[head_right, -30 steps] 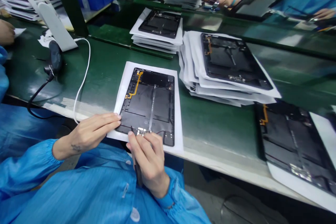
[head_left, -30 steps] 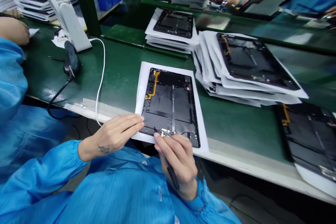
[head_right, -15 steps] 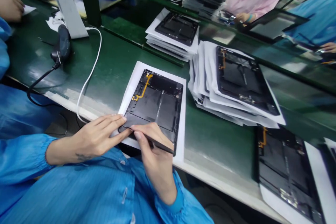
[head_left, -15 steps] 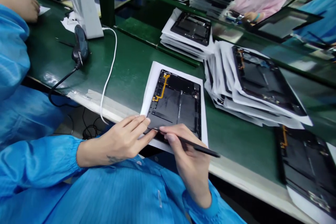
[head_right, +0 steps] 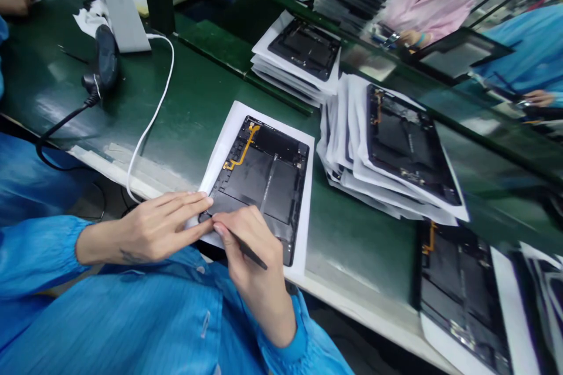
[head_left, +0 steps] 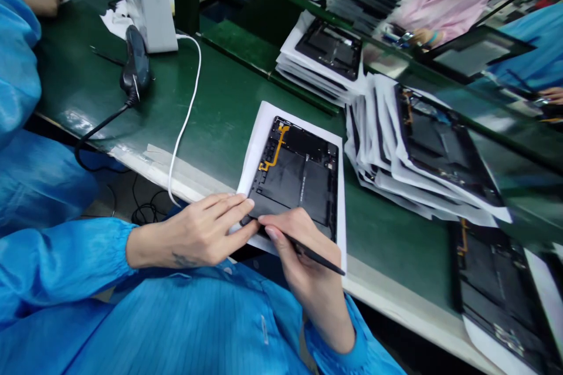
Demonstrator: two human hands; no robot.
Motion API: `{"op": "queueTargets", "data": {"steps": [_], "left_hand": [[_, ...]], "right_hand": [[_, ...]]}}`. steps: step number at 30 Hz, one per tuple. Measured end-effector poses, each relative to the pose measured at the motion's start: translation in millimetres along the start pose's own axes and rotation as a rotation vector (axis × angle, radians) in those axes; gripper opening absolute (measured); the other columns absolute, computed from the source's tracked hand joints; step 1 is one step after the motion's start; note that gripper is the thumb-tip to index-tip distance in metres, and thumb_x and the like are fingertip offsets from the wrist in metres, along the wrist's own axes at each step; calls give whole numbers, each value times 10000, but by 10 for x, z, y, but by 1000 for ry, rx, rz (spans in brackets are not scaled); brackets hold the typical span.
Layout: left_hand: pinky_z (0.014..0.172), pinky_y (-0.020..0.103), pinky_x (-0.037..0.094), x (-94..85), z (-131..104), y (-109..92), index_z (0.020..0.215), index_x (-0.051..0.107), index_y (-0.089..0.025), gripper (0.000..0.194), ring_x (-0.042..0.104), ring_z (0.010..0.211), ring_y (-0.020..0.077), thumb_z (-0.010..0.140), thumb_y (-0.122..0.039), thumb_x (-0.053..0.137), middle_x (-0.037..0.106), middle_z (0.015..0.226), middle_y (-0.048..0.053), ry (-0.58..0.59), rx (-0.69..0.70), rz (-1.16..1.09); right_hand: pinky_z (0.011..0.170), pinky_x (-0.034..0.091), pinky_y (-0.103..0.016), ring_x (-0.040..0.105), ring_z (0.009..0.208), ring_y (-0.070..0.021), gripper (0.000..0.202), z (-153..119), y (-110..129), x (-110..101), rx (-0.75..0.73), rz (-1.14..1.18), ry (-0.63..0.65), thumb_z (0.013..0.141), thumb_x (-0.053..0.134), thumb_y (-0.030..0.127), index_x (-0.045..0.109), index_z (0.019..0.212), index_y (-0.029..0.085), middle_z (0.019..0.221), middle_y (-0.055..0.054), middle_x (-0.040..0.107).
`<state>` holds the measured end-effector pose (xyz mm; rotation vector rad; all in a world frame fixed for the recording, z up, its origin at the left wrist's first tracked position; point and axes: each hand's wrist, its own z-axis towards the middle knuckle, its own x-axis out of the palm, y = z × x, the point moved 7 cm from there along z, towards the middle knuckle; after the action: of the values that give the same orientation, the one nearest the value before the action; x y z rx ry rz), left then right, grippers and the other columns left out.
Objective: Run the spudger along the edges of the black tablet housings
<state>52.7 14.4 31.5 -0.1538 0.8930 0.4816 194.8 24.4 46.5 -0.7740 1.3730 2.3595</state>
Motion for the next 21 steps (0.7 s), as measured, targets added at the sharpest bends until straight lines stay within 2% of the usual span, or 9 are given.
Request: {"op": "queueTargets", "data": {"steps": [3,8,13,18,21], "left_hand": [[998,344,592,-34,-19,92,1141,658,-71,263,716,1116,226,1019,-103,427,741,1184,139,-28,-11,-103],[961,354,605,-25,28,77,1123,669,-47,259,724,1075,233,1019,-99,438,747,1163,145,3,-25,-52],[912,331,600,-41,80,41,1059,692,-71,224,726,1026,213,1000,-85,477,754,1127,124,12,-7,1],[873,353,569,-36,200,33,1018,700,-76,279,704,995,226,1009,-76,421,751,1070,111,24,-5,0],[816,334,557,29,293,-17,1040,691,-69,330,687,919,207,1035,-102,362,736,1001,112,57,16,-65]], "right_hand": [[767,534,-337,658,842,-175,180,8,10,5,-25,-7,22,946,589,59,685,994,204,887,-25,730],[909,554,-369,667,837,-163,216,-109,-27,-130,-43,-25,-16,927,590,29,684,983,215,896,-7,734],[887,562,-334,665,885,-164,227,-301,-110,-315,30,-85,-50,923,599,27,696,999,218,902,-15,713],[937,550,-373,653,898,-169,239,-356,-58,-278,8,-101,-86,932,580,19,683,1023,215,923,-25,711],[907,547,-368,650,939,-183,247,-377,-26,-262,2,-158,-136,933,580,18,674,1049,215,944,-33,715]]}}
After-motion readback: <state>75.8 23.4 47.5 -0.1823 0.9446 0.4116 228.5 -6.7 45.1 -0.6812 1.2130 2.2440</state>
